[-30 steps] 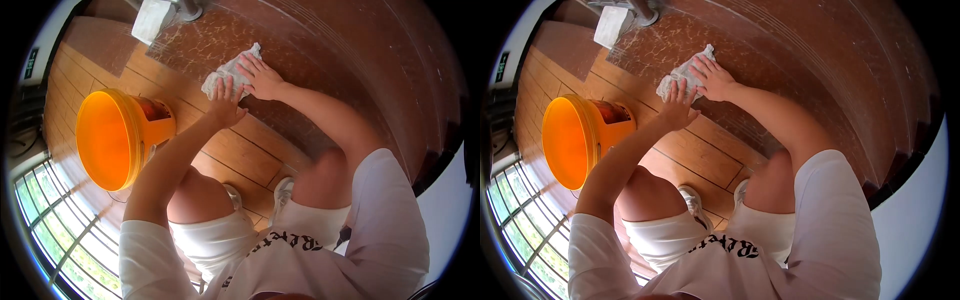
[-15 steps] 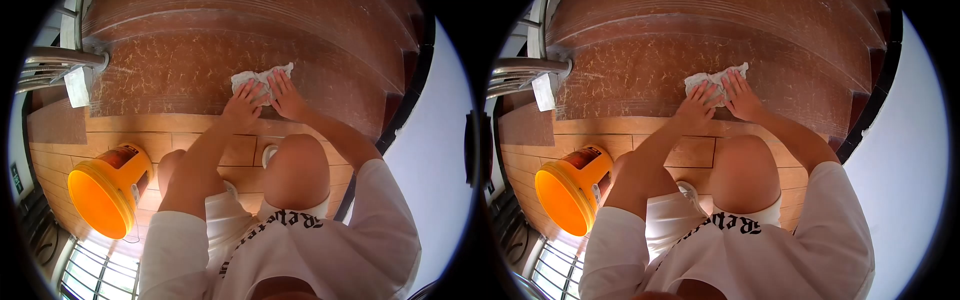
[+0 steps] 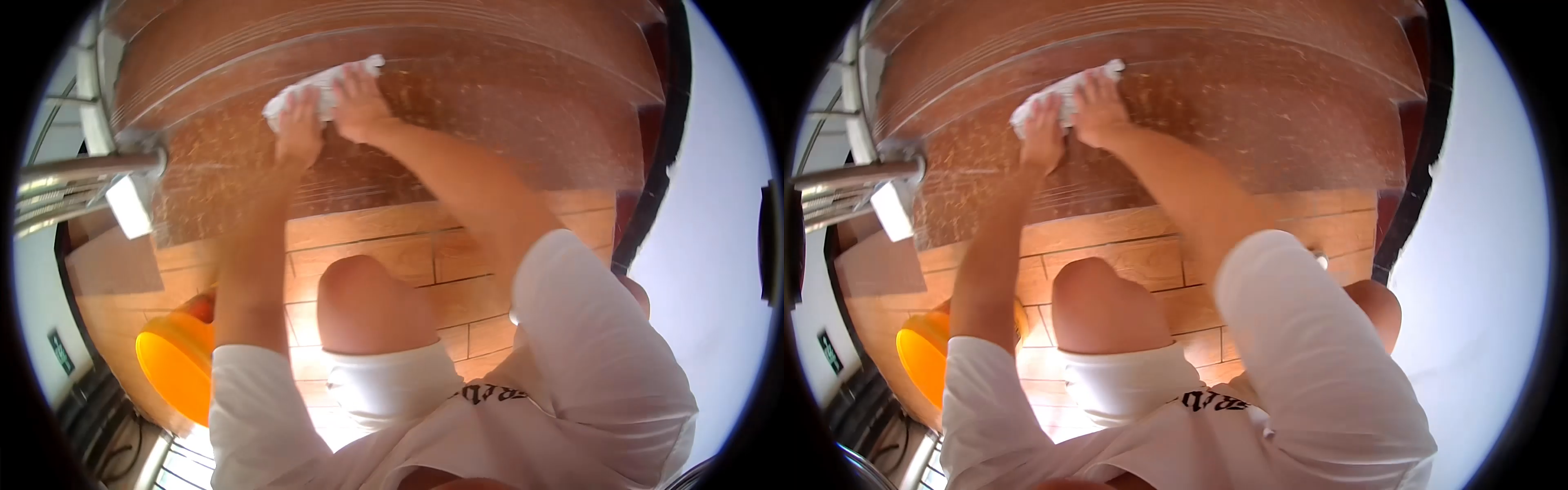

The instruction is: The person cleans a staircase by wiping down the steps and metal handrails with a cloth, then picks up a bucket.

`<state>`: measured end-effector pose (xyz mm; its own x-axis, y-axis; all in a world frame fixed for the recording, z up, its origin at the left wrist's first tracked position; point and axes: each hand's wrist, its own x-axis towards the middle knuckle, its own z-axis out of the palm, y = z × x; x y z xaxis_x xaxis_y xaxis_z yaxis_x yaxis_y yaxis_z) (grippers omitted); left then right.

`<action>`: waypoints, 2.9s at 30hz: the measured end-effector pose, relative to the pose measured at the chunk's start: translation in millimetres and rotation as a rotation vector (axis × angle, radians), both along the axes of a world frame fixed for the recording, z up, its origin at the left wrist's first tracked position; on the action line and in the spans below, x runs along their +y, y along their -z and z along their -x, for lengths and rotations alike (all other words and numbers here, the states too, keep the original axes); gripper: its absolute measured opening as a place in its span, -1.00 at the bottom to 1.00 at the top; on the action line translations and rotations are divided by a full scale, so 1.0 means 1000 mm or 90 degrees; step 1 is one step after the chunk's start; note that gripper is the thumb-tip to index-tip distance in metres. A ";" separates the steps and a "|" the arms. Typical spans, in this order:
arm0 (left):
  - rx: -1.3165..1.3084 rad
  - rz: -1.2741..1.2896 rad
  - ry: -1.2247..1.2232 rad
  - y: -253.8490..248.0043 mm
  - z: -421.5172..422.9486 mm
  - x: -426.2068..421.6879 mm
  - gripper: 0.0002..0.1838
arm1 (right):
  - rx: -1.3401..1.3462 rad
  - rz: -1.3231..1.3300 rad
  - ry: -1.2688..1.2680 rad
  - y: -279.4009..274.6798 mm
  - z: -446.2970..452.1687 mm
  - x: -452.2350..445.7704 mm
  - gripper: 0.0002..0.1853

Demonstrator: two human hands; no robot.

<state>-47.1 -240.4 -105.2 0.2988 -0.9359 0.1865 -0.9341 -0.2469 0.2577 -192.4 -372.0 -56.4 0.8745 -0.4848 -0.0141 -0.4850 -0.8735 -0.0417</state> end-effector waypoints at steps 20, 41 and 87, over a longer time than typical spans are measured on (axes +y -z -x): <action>0.016 -0.125 0.235 -0.041 0.451 -0.344 -0.30 | -0.110 -0.015 -0.002 -0.004 0.488 -0.340 -0.32; 0.034 -0.146 0.263 -0.083 0.334 -0.124 -0.23 | -0.235 -0.057 -0.014 -0.032 0.426 -0.239 -0.72; 0.360 -0.158 -0.018 -0.075 0.194 -0.063 -0.50 | -0.198 -0.190 -0.219 -0.045 0.332 -0.184 -0.73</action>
